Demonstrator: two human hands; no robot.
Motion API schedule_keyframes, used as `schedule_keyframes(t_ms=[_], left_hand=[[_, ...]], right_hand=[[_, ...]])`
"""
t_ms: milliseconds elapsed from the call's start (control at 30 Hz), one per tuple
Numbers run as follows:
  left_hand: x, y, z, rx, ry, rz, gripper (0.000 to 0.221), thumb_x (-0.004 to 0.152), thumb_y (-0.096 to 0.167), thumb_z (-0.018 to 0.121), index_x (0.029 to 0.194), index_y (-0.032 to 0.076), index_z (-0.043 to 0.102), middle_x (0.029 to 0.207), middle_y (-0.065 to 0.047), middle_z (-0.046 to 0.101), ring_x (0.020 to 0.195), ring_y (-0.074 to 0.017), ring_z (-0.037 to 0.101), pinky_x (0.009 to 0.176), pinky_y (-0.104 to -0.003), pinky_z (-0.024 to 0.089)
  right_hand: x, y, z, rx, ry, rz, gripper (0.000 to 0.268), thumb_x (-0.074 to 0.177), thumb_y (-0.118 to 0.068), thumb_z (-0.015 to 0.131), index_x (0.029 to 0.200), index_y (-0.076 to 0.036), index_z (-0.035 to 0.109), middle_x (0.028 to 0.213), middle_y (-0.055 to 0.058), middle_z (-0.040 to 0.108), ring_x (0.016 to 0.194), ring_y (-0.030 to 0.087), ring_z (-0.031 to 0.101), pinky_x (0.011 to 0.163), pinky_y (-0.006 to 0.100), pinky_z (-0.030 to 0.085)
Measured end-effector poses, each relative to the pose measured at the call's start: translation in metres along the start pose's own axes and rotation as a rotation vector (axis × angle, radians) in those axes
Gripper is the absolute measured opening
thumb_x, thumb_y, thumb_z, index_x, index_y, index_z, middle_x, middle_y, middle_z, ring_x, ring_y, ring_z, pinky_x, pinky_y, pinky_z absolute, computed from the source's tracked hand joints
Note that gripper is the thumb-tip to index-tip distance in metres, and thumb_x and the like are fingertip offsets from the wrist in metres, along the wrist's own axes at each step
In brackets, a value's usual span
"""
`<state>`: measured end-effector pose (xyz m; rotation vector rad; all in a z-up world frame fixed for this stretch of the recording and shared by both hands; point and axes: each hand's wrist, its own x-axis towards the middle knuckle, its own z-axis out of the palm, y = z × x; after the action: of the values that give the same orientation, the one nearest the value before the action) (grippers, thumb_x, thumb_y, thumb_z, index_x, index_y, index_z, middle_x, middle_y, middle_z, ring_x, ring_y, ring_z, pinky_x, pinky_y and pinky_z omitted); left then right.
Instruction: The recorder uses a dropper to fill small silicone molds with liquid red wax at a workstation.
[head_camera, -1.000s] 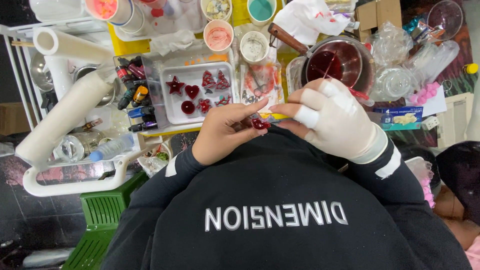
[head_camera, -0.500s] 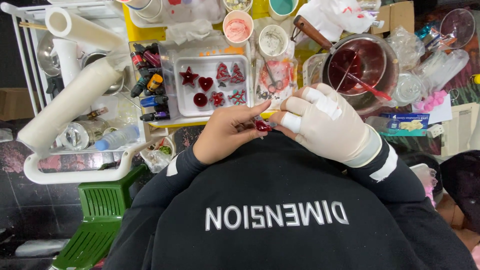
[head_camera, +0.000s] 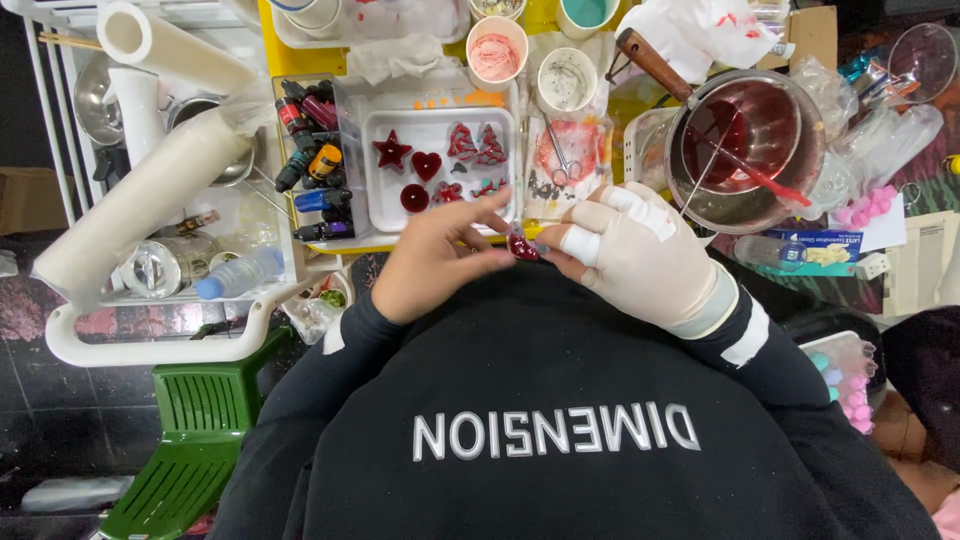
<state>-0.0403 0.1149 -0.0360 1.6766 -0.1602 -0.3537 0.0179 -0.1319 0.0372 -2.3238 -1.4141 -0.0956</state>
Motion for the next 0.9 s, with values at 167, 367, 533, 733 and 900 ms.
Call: schedule_keyframes(t_ms=[167,367,533,733,900], left_hand=[[-0.001,-0.019,-0.013,0.463,0.326,0.078,0.042,0.086,0.010,0.084,0.124,0.008,0.069,0.100,-0.008,0.067,0.078,-0.0200,0.066,0.071,-0.032,0.054],[0.008,-0.061,-0.008,0.869,0.370,0.117,0.039,0.073,0.013,0.088,0.106,0.006,0.068,0.103,-0.011,0.057,0.097,-0.0321,0.057,0.083,-0.043,0.048],[0.015,-0.078,-0.003,1.032,0.328,0.046,0.051,0.066,0.015,0.089,0.109,0.007,0.064,0.108,-0.010,0.053,0.099,-0.0314,0.054,0.081,-0.044,0.048],[0.022,-0.088,-0.001,1.112,0.349,0.062,0.051,0.065,0.015,0.088,0.110,0.007,0.066,0.106,-0.009,0.052,0.099,-0.0306,0.053,0.080,-0.043,0.046],[0.029,-0.082,-0.004,1.193,0.322,0.080,0.037,0.059,0.017,0.086,0.092,0.011,0.072,0.105,-0.009,0.054,0.101,-0.0317,0.052,0.081,-0.044,0.044]], right_hand=[[-0.002,0.002,0.004,0.028,-0.004,0.137,0.020,0.083,-0.020,0.083,0.100,-0.015,0.073,0.088,0.002,0.064,0.085,0.025,0.061,0.076,0.040,0.050],[-0.004,0.006,0.009,0.005,0.003,0.223,0.022,0.081,-0.016,0.083,0.101,-0.016,0.074,0.087,0.002,0.064,0.081,0.025,0.061,0.074,0.040,0.049],[-0.007,0.007,0.014,0.000,-0.012,0.241,0.023,0.080,-0.017,0.084,0.101,-0.016,0.075,0.085,0.003,0.063,0.079,0.026,0.061,0.072,0.041,0.049],[-0.008,0.004,0.018,0.046,0.033,0.236,0.023,0.082,-0.018,0.085,0.100,-0.015,0.073,0.087,0.003,0.064,0.081,0.026,0.063,0.074,0.041,0.050],[-0.008,0.002,0.023,0.075,0.021,0.243,0.023,0.080,-0.017,0.086,0.098,-0.015,0.073,0.087,0.003,0.064,0.079,0.027,0.063,0.071,0.041,0.050]])
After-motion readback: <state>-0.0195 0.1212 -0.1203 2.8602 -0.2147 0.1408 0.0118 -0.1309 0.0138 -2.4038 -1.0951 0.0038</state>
